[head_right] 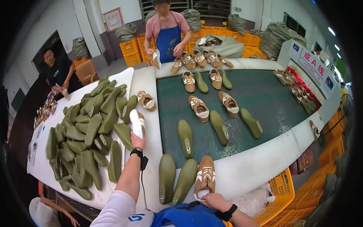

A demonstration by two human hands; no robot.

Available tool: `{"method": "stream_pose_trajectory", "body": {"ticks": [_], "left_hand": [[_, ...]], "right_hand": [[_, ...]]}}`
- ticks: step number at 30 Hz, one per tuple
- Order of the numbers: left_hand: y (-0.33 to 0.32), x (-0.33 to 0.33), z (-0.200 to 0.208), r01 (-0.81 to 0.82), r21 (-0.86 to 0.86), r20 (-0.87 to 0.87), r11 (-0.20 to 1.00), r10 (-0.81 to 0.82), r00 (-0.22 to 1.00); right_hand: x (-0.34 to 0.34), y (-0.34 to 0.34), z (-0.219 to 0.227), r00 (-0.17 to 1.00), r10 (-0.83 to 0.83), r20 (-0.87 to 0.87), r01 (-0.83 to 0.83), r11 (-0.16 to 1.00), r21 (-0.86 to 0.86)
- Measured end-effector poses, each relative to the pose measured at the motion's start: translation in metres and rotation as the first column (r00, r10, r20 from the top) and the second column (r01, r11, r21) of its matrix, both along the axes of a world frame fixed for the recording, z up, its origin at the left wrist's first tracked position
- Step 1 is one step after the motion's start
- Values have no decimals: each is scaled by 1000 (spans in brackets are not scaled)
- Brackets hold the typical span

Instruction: Organizing shoe lasts and finished shoes on an assembly line.

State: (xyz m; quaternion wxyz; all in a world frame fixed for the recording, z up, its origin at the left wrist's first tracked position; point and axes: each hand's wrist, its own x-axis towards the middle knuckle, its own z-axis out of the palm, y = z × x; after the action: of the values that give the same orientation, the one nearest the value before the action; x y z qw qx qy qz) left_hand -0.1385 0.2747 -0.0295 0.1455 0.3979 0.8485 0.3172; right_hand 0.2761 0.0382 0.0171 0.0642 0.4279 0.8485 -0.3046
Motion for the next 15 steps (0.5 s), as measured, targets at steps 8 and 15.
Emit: {"method": "stream_pose_trajectory", "body": {"ticks": [8, 15], "left_hand": [[16, 17, -18, -9, -473, -306, 881, -155, 939], [10, -18, 6, 321, -226, -572, 919, -393, 720]], "right_hand": [[4, -12, -14, 996, -75, -42, 77, 996, 38], [-3, -15, -20, 984, -158, -86, 164, 985, 59]]}}
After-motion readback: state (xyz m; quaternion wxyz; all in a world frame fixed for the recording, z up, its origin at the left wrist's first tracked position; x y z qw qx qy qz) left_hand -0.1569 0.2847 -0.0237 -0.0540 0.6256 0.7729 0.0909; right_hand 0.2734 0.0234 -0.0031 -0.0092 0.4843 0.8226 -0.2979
